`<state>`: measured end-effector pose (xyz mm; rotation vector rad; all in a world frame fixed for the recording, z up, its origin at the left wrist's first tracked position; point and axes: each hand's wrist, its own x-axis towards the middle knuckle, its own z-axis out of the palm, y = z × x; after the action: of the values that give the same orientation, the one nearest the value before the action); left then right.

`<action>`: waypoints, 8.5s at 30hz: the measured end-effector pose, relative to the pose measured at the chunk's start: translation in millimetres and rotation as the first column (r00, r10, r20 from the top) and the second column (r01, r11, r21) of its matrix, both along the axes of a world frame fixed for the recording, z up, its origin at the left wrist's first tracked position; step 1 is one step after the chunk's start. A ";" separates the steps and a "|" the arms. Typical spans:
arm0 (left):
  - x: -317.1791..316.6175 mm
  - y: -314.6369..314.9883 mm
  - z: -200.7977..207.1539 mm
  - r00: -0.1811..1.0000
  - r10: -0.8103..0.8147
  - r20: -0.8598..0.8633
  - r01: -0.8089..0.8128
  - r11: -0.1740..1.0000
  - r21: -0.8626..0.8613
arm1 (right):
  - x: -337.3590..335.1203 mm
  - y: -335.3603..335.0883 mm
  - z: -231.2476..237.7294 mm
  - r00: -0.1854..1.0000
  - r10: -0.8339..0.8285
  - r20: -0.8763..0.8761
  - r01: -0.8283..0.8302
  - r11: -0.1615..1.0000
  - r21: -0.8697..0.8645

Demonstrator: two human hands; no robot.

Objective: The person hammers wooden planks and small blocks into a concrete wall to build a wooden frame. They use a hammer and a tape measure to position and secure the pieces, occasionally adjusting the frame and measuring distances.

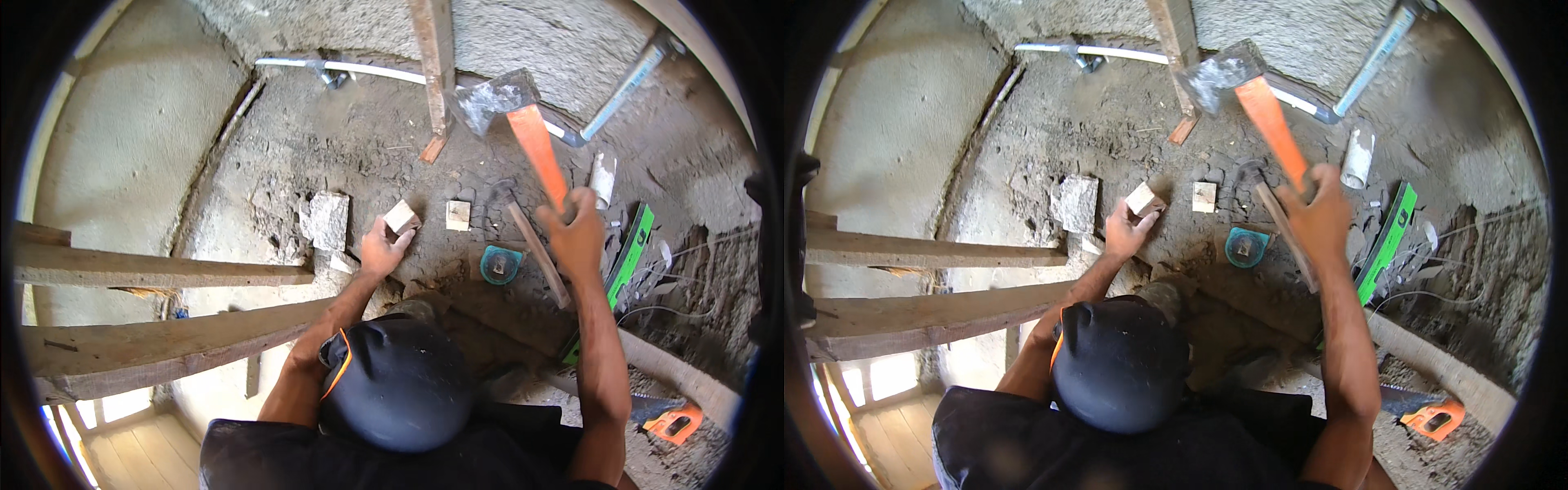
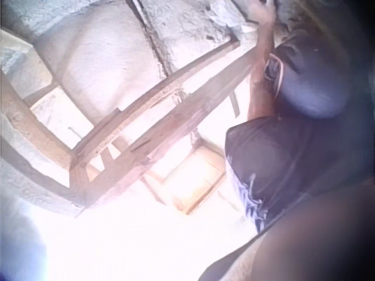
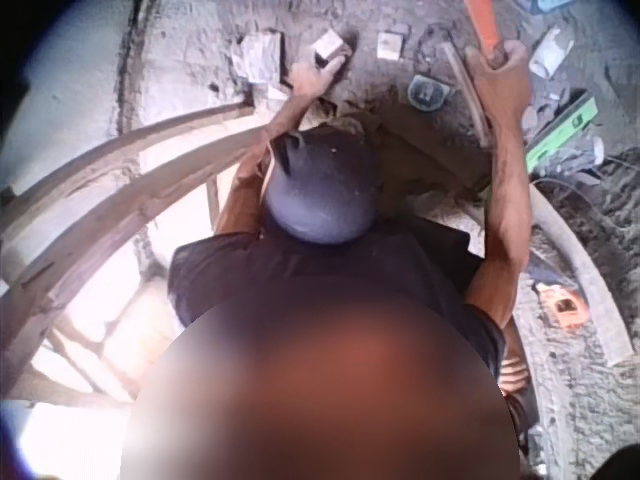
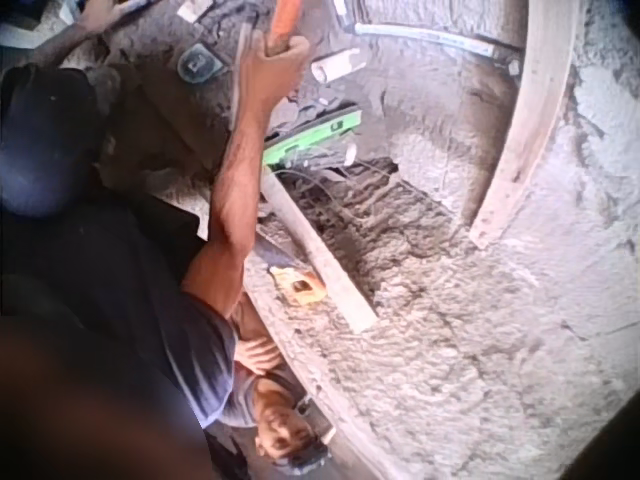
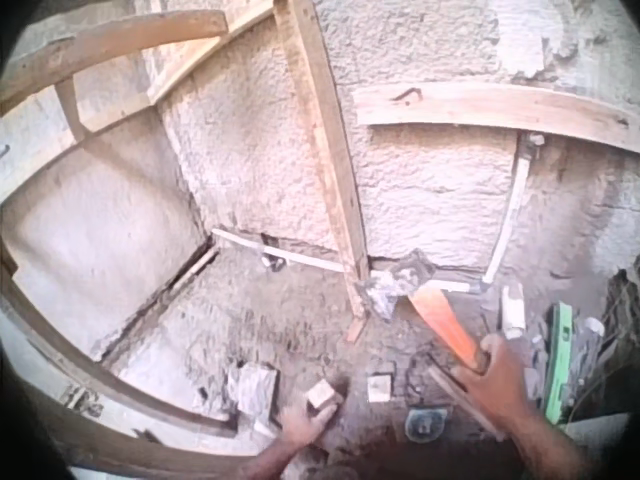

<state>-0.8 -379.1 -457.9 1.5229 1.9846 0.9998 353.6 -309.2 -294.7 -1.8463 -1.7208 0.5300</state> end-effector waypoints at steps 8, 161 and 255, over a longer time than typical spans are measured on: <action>-10.4 11.0 10.1 0.989 -0.122 -0.087 0.114 0.989 -0.090 | -107.9 -67.4 -14.2 0.832 0.466 -0.302 -0.520 0.845 -0.128; 117.2 307.8 338.8 0.930 0.354 0.099 -0.223 0.327 0.918 | 74.6 11.5 -114.3 0.894 0.087 0.440 -0.009 0.984 -0.176; 6.7 -14.4 -11.3 0.994 -0.011 -0.109 0.017 0.998 0.054 | -96.5 -85.6 -40.8 0.852 0.523 -0.027 -0.498 0.794 -0.349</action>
<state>5.9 -393.5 -469.2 1.6506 2.0328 0.9926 257.1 -394.8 -335.5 -1.6077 -2.3145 1.0522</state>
